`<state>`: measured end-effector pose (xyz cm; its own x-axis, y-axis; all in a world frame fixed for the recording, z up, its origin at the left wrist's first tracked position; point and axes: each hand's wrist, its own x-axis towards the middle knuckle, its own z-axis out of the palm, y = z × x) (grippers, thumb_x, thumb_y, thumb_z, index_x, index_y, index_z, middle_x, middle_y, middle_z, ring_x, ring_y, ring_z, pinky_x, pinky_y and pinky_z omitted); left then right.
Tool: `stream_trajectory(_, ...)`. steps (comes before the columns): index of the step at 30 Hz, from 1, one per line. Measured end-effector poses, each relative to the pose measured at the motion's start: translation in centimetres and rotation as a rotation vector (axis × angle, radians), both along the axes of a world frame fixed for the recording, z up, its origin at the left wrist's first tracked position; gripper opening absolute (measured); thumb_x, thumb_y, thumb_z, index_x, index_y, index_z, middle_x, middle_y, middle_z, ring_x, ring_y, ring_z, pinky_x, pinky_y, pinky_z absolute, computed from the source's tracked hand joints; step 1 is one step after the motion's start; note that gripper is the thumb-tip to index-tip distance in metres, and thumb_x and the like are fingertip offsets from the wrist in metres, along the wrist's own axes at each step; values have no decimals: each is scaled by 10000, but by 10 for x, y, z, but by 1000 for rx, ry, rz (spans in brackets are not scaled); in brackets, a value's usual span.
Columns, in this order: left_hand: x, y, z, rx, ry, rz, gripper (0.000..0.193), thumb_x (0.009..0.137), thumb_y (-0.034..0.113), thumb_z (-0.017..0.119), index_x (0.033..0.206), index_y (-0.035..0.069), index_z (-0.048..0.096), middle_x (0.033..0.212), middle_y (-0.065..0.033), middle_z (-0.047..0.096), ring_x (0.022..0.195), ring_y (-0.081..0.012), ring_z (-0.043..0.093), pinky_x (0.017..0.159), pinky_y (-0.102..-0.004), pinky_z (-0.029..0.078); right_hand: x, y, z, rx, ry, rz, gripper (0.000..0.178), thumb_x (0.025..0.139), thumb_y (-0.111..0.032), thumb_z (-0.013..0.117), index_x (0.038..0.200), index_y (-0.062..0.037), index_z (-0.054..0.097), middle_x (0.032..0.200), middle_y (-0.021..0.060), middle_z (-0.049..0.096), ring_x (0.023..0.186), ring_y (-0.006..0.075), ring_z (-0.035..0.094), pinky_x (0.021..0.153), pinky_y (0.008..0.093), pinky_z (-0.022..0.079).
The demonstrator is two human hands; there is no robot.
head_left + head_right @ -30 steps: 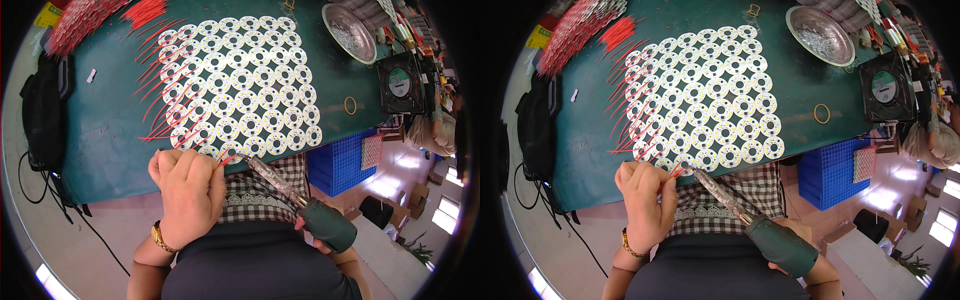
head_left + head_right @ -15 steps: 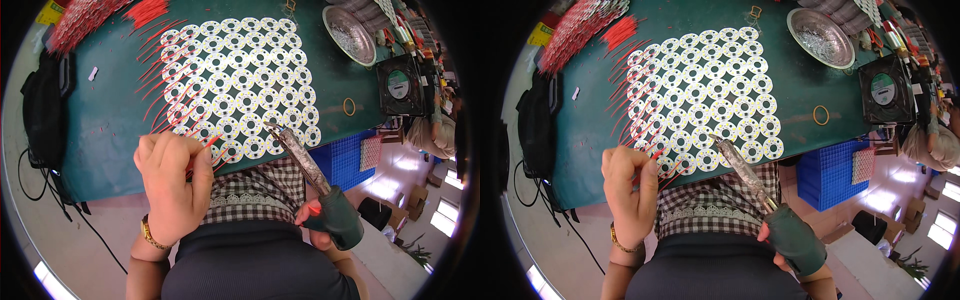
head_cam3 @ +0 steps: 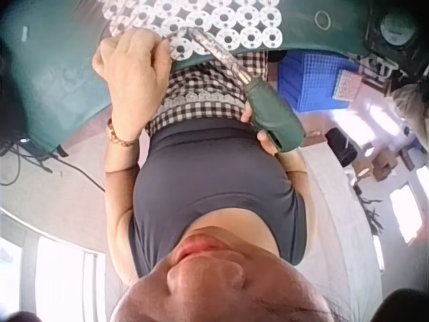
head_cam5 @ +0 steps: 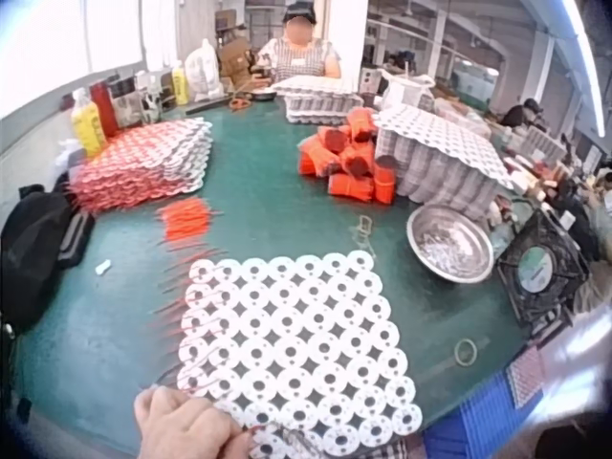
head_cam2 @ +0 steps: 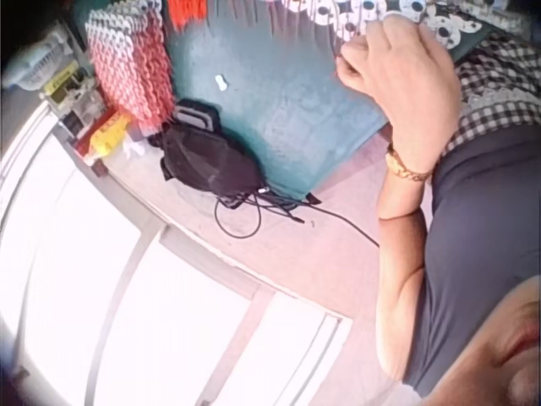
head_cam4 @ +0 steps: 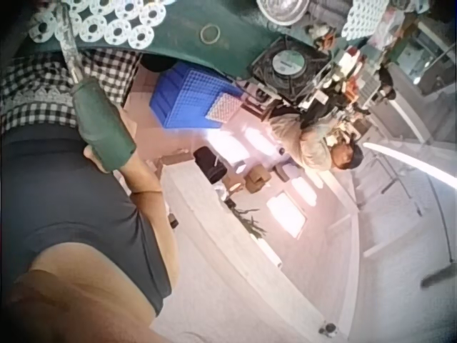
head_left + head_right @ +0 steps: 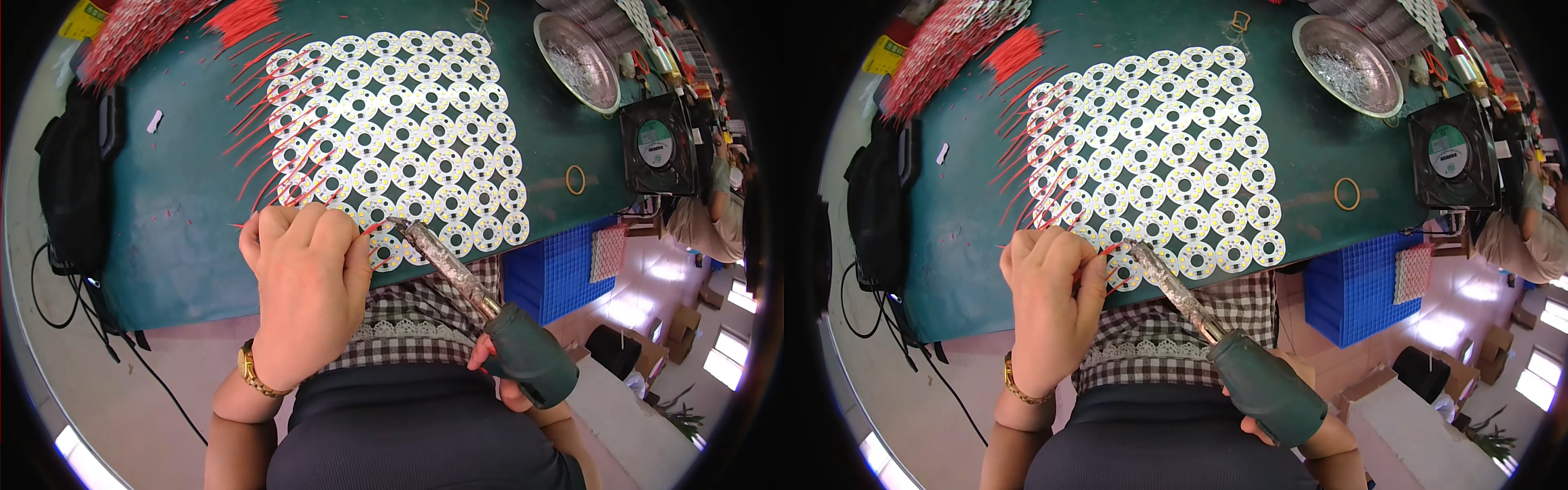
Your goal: The person solders red wires onto circular LED boards on a panel, placing each wire by hand and attaching it with a soldering gun.
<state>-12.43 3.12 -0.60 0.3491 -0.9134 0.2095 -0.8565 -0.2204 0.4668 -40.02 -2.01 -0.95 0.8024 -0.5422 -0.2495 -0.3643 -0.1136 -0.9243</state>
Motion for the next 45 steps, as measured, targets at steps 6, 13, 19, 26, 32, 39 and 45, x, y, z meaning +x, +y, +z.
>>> stream_trajectory(6, -1, 0, -2, 6, -25, 5, 120, 790, 33, 649, 795, 93, 545, 763, -29, 513, 797, -243, 438, 818, -382, 316, -4, 4, -9, 56, 12, -33, 546, 803, -563, 639, 1058, -81, 667, 878, 13, 671, 788, 264, 647, 686, 354, 520)
stream_trajectory(13, -1, -1, -2, 4, -41, 1, 122, 787, 32, 650, 795, 91, 544, 772, -34, 519, 807, -250, 443, 829, -390, 319, -2, 1, -7, -226, -26, 12, 560, 800, -524, 735, 898, 17, 630, 820, 84, 609, 740, 170, 585, 616, 292, 448)
stream_trajectory(19, -2, -1, -2, 20, -53, 10, 125, 781, 38, 656, 792, 88, 542, 774, -40, 524, 812, -259, 457, 842, -402, 322, 3, -6, 8, -182, 60, 59, 638, 675, -562, 725, 1079, -75, 648, 830, 67, 625, 681, 287, 610, 579, 375, 482)
stream_trajectory(26, 1, 4, 10, 76, -61, -10, 122, 787, 44, 667, 788, 76, 550, 762, -44, 528, 808, -259, 472, 850, -411, 335, 3, -4, 1, -225, 46, -57, 659, 688, -650, 713, 1036, -93, 656, 769, 62, 598, 628, 283, 581, 539, 360, 449)
stream_trajectory(32, 19, 14, 36, 10, 75, 152, 72, 838, 74, 658, 882, 72, 602, 840, -38, 594, 815, -263, 490, 785, -386, 333, 4, -5, 11, 27, 201, -113, 654, 710, -654, 704, 1051, -98, 655, 763, 53, 610, 642, 257, 603, 551, 351, 461)
stream_trajectory(39, 12, -4, 5, 44, 26, 21, 90, 829, 71, 665, 842, 71, 576, 798, -59, 540, 813, -278, 464, 844, -437, 333, -33, 5, -34, -269, 79, 134, 703, 742, -650, 666, 1127, -63, 630, 917, 76, 661, 746, 280, 651, 630, 359, 508)
stream_trajectory(45, 9, -5, -1, 12, -36, 23, 69, 847, 56, 629, 824, 72, 565, 798, -52, 526, 796, -258, 441, 814, -376, 327, 5, 0, 3, 32, 218, -74, 739, 734, -660, 658, 1145, -48, 625, 941, 89, 665, 775, 295, 660, 663, 376, 520)
